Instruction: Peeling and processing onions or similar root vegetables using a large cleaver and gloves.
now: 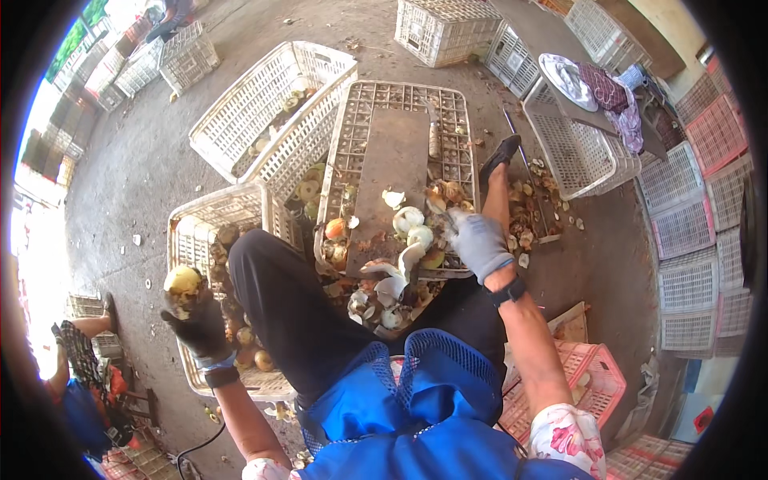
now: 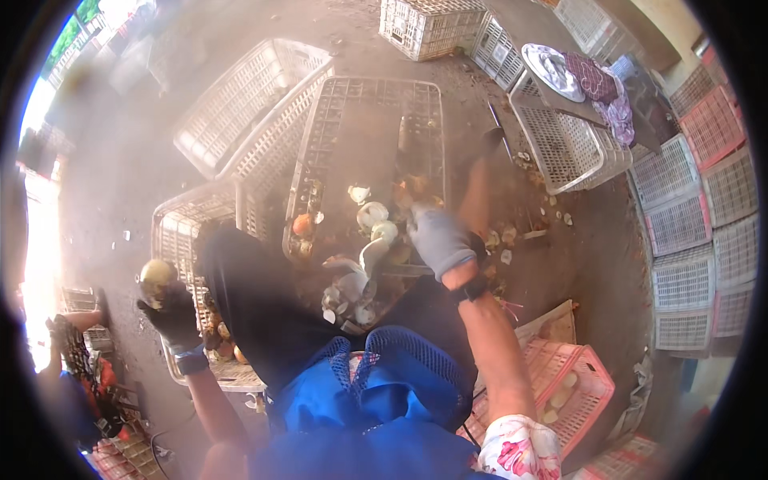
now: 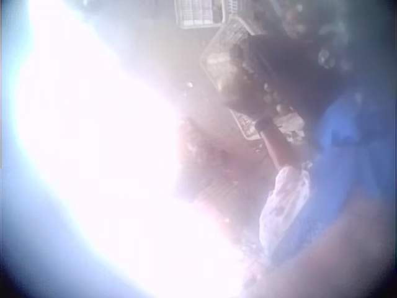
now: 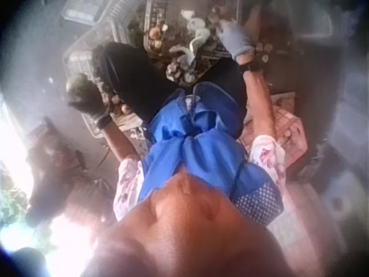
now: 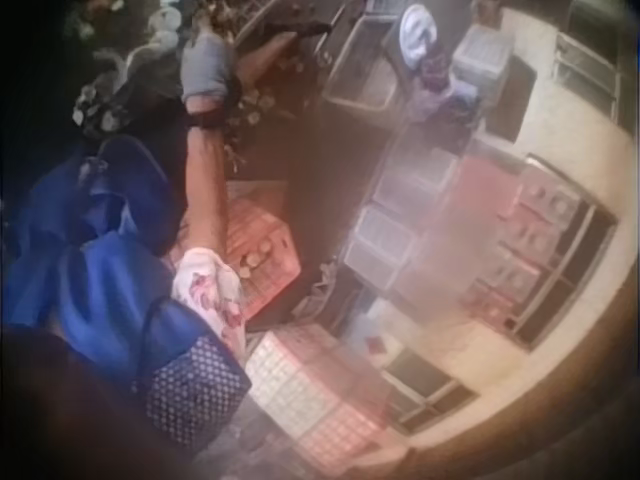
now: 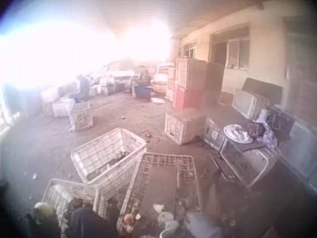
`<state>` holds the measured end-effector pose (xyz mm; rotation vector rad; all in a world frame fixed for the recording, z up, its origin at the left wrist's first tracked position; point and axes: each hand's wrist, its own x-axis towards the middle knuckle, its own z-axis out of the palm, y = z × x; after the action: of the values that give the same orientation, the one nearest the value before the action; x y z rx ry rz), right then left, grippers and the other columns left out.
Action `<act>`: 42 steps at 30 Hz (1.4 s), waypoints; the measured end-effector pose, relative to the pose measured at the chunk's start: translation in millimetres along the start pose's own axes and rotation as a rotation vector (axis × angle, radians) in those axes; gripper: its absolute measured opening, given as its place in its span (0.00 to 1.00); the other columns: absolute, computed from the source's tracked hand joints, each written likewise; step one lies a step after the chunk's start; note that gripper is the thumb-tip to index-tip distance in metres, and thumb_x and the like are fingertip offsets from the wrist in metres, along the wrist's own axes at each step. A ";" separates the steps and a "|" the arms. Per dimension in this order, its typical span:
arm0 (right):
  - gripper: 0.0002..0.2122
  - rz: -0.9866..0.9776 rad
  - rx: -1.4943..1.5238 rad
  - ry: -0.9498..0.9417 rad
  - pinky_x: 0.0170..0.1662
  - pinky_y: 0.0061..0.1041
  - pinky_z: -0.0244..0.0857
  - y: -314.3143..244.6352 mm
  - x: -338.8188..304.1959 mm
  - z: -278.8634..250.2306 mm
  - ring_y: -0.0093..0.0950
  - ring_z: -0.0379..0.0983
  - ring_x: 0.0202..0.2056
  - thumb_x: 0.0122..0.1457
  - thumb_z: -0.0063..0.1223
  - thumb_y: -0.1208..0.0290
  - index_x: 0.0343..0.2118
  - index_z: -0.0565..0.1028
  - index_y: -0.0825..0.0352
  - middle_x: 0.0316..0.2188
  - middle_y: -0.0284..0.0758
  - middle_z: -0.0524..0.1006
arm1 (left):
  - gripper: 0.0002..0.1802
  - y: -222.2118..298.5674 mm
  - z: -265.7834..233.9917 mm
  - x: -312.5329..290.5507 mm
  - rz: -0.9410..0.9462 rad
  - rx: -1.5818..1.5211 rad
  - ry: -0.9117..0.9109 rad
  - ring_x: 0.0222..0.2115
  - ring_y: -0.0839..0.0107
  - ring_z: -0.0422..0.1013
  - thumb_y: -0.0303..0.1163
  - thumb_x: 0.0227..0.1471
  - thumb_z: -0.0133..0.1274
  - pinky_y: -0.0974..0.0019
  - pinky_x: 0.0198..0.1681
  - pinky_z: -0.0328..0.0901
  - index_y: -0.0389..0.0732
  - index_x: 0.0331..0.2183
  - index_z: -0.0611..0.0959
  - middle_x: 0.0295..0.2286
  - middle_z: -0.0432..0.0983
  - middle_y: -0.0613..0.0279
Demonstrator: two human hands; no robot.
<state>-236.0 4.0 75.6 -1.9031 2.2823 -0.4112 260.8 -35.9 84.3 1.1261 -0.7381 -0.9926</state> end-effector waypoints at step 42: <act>0.25 -0.235 -0.310 -0.469 0.23 0.32 0.72 -51.9 -105.8 -86.4 0.27 0.76 0.22 0.58 0.53 0.65 0.59 0.71 0.65 0.23 0.29 0.73 | 0.48 -89.8 213.7 -119.1 -0.300 0.743 -0.806 0.46 0.52 0.76 0.39 0.40 0.75 0.54 0.50 0.70 0.37 0.58 0.68 0.45 0.77 0.46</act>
<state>-191.4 109.5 166.4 -2.1316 1.9033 0.3583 2.0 -18.2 59.6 1.4952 -1.7206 -1.5131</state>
